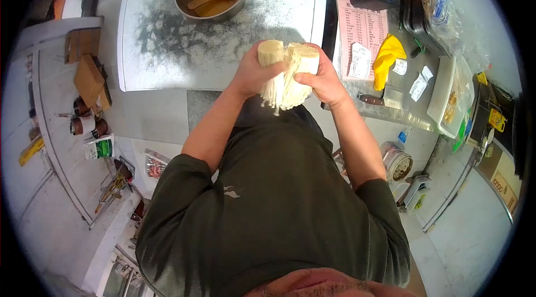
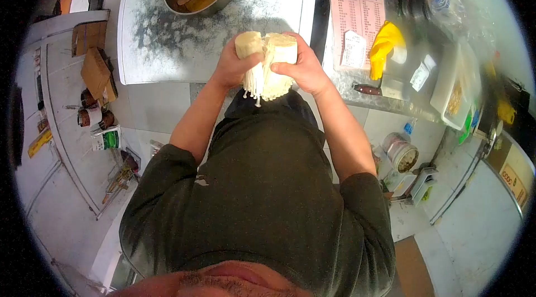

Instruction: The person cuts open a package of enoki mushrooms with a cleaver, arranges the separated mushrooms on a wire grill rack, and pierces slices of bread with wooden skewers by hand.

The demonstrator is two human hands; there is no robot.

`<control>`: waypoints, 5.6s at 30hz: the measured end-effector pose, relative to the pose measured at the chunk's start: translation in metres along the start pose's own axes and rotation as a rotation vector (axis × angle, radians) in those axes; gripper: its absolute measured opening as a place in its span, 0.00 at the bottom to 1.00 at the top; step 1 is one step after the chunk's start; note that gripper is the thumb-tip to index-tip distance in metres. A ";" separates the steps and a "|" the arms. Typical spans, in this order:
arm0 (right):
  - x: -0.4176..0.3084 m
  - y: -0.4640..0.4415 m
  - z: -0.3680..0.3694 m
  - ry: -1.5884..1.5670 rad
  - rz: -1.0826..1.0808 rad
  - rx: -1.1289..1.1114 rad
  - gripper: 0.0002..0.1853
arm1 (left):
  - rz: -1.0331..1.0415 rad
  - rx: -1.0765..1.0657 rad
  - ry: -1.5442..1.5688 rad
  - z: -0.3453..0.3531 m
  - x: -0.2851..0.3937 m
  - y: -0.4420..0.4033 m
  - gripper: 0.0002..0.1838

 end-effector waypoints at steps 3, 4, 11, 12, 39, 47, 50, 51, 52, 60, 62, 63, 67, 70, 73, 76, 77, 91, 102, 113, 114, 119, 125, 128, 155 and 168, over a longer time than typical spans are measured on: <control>-0.002 0.003 -0.001 0.005 -0.016 -0.019 0.41 | 0.045 -0.053 -0.136 0.002 0.008 -0.001 0.28; -0.003 0.003 -0.002 0.011 -0.022 -0.021 0.41 | 0.050 -0.047 -0.156 0.003 0.008 -0.002 0.29; 0.000 0.005 -0.008 -0.008 -0.044 -0.008 0.41 | 0.088 -0.033 -0.268 0.009 0.010 -0.003 0.30; 0.000 0.005 -0.007 -0.009 -0.039 -0.007 0.41 | 0.085 -0.016 -0.254 0.008 0.008 -0.003 0.30; 0.037 -0.006 -0.038 -0.462 0.038 0.103 0.31 | 0.110 -0.116 0.755 -0.023 0.007 -0.011 0.36; 0.052 -0.003 -0.040 -0.631 0.133 0.079 0.29 | 0.102 -0.477 1.093 -0.005 0.008 -0.024 0.33; 0.052 -0.002 -0.047 -0.681 0.160 0.080 0.30 | 0.102 -0.405 1.138 0.003 0.020 -0.014 0.37; 0.056 -0.002 -0.053 -0.696 0.139 0.082 0.30 | 0.104 -0.447 1.191 0.001 0.021 -0.013 0.37; 0.057 0.000 -0.056 -0.714 0.119 0.108 0.29 | 0.101 -0.434 1.121 -0.003 0.023 -0.010 0.39; 0.025 0.003 -0.142 -0.676 -0.045 0.446 0.27 | 0.052 -0.239 0.915 -0.053 0.022 0.018 0.39; -0.002 -0.006 -0.171 -0.601 -0.146 0.537 0.25 | 0.067 -0.235 0.912 -0.054 0.021 0.022 0.37; -0.010 -0.010 -0.191 -0.588 -0.175 0.582 0.24 | 0.076 -0.225 0.910 -0.055 0.022 0.026 0.36; -0.038 -0.047 -0.258 -0.507 -0.204 0.658 0.22 | 0.025 -0.124 0.943 -0.056 0.019 0.036 0.35; -0.045 -0.074 -0.295 -0.257 -0.052 0.884 0.26 | -0.008 -0.013 0.819 -0.065 0.023 0.047 0.34; -0.043 -0.081 -0.313 0.437 0.016 1.232 0.35 | 0.030 0.034 0.802 -0.079 0.023 0.065 0.35; -0.072 -0.090 -0.249 1.441 -0.079 1.676 0.41 | 0.132 0.045 0.814 -0.100 0.018 0.081 0.33; -0.095 -0.093 -0.187 1.242 -0.274 1.261 0.38 | 0.153 0.044 0.814 -0.108 0.015 0.086 0.32; -0.010 -0.192 0.082 0.956 -0.034 0.406 0.19 | 0.148 -0.087 0.875 -0.125 0.024 0.102 0.33; -0.067 -0.006 -0.060 0.713 0.026 0.846 0.18 | -0.079 -0.208 0.693 -0.092 0.019 0.038 0.31; -0.024 0.279 -0.282 0.092 0.157 1.554 0.15 | -0.284 -0.415 0.625 0.049 -0.020 -0.004 0.31; -0.025 0.298 -0.295 0.078 0.153 1.589 0.15 | -0.299 -0.443 0.632 0.066 -0.027 -0.004 0.31; -0.008 0.352 -0.389 0.151 0.254 1.613 0.17 | -0.382 -0.550 0.466 0.190 -0.070 0.006 0.31; 0.004 0.353 -0.472 0.639 0.306 1.386 0.15 | -0.499 -0.732 0.383 0.373 -0.142 0.013 0.33; 0.019 0.337 -0.496 0.690 0.237 1.405 0.19 | -0.536 -0.857 0.413 0.449 -0.168 0.015 0.33; 0.108 0.921 -0.924 0.721 0.897 1.327 0.21 | -0.853 -1.136 0.127 1.063 -0.484 -0.095 0.32; 0.185 0.778 -1.361 0.132 0.422 1.340 0.21 | -1.045 -0.517 -0.482 1.216 -0.699 -0.144 0.32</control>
Point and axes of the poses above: each hand's wrist, its own y-axis away from the middle knuckle, its own z-axis out of the palm, x = y × z, the point moved 3 cm from there along -y, towards the middle knuckle, and after that the axes turned 2 degrees about -x, right-handed, at the moved point
